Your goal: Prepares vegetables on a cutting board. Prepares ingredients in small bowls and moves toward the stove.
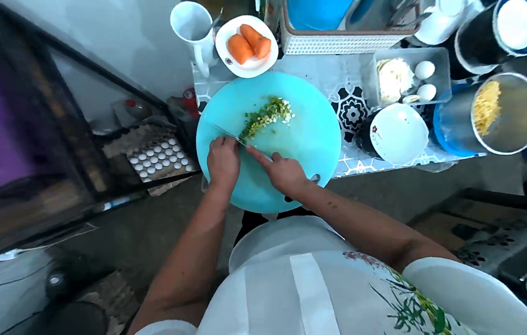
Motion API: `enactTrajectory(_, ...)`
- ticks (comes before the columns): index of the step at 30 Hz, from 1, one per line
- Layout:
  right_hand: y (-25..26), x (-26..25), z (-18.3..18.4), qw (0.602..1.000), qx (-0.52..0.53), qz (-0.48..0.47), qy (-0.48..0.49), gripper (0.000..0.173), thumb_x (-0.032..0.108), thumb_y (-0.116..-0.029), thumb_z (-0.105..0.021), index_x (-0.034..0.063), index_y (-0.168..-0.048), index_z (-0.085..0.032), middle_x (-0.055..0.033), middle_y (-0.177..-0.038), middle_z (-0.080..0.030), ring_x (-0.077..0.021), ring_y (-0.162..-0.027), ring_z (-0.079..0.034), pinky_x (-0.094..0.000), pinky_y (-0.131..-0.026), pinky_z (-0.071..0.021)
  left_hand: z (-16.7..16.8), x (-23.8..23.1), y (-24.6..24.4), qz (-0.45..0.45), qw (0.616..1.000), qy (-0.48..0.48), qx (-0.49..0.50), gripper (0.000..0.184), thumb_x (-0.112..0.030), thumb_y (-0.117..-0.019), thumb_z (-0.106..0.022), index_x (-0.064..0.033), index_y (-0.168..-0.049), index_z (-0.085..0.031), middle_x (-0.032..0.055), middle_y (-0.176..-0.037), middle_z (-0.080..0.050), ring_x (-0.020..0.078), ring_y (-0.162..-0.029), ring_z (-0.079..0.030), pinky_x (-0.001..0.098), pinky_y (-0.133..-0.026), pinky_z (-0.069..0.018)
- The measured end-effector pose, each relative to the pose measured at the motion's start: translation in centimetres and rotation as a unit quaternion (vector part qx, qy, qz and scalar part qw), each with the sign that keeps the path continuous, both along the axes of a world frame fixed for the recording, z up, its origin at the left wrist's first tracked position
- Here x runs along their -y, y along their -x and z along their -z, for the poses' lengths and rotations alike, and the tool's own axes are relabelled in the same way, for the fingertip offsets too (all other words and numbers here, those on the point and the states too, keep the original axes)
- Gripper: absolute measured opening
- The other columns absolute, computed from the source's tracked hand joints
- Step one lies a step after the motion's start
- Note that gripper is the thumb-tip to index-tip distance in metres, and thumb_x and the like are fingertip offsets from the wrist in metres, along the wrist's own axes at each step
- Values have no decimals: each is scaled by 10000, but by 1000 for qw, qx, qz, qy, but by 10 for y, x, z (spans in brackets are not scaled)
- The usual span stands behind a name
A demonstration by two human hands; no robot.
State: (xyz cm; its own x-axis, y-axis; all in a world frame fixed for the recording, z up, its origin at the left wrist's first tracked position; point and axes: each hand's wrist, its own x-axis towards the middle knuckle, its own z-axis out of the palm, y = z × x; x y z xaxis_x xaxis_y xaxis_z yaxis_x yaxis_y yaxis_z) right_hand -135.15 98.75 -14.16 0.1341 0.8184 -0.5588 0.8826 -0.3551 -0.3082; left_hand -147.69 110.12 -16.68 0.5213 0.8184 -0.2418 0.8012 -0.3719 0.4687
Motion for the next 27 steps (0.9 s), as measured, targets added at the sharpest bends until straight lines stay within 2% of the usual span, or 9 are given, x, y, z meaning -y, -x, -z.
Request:
enactTrajectory(3, -17, -15, -2, 995, -89, 29, -43, 582, 266, -1100, -483, 386, -1629, -272, -190, -983, -698, -389, -809, -694, -561, -688, -564, 0, -2, 3, 2, 1000, -15, 27, 189, -102, -1030, -587, 7, -1075, -734, 229, -1121, -689, 423, -1121, -641, 566, -944, -526)
enactTrajectory(6, -44, -24, 1, 982, -162, 64, -71, 562, 260, -1106, -467, 307, -1636, -288, -191, -926, -719, -395, -817, -699, -590, -762, -557, 3, -12, -1, 24, 999, -12, 43, 203, -143, -1039, -590, -17, -1071, -747, 208, -1105, -698, 406, -1116, -639, 544, -971, -512)
enactTrajectory(10, -53, -2, -8, 983, -102, 110, -103, 570, 265, -1098, -496, 292, -1633, -302, -188, -894, -709, -386, -749, -688, -568, -671, -556, 4, -27, -26, 64, 995, 8, 78, 200, -131, -1032, -595, -20, -1087, -752, 213, -1105, -700, 397, -1120, -642, 532, -1002, -503)
enactTrajectory(13, -40, 12, -16, 990, -3, 98, -104, 594, 261, -1090, -502, 344, -1633, -276, -187, -964, -668, -359, -697, -673, -525, -590, -560, 2, -34, -41, 66, 995, 23, 78, 170, -128, -1006, -636, 0, -1076, -723, 206, -1078, -700, 383, -1106, -651, 538, -989, -510)
enactTrajectory(16, -28, 11, -10, 994, 56, 63, -71, 700, 148, -1055, -515, 403, -1639, -224, -213, -1010, -631, -334, -620, -649, -479, -544, -549, 2, -28, -45, 76, 996, -9, 47, 193, -111, -1021, -606, 44, -1075, -707, 252, -1105, -675, 428, -1131, -633, 559, -984, -510)
enactTrajectory(19, -35, -3, -1, 998, 25, 50, -40, 654, 183, -1087, -463, 424, -1637, -204, -232, -1055, -654, -390, -745, -682, -532, -634, -560, 5, -11, -41, 115, 992, -56, 12, 207, -4, -1020, -542, 70, -1134, -697, 275, -1177, -644, 458, -1155, -607, 558, -969, -521)
enactTrajectory(22, -43, -17, -20, 999, 10, 44, -20, 607, 253, -1109, -433, 443, -1634, -193, -222, -1086, -662, -410, -819, -688, -556, -680, -559, 6, -8, -35, 108, 992, -58, 9, 258, 41, -1006, -522, 33, -1186, -706, 247, -1223, -646, 434, -1181, -606, 536, -982, -522)
enactTrajectory(25, -34, -4, -18, 998, 19, 40, -43, 721, 142, -1054, -522, 448, -1630, -214, -220, -1083, -625, -358, -688, -661, -503, -575, -553, 1, -12, -37, 91, 995, -50, 8, 200, 4, -1010, -555, 48, -1128, -711, 253, -1184, -667, 446, -1170, -621, 556, -988, -519)
enactTrajectory(27, -36, -2, -4, 999, 10, 32, -21, 773, 73, -1046, -473, 470, -1632, -162, -243, -1126, -623, -388, -760, -675, -524, -633, -558, 1, -12, -39, 83, 995, -48, 3, 177, -22, -1016, -563, 46, -1086, -711, 256, -1154, -670, 445, -1147, -632, 560, -979, -521)
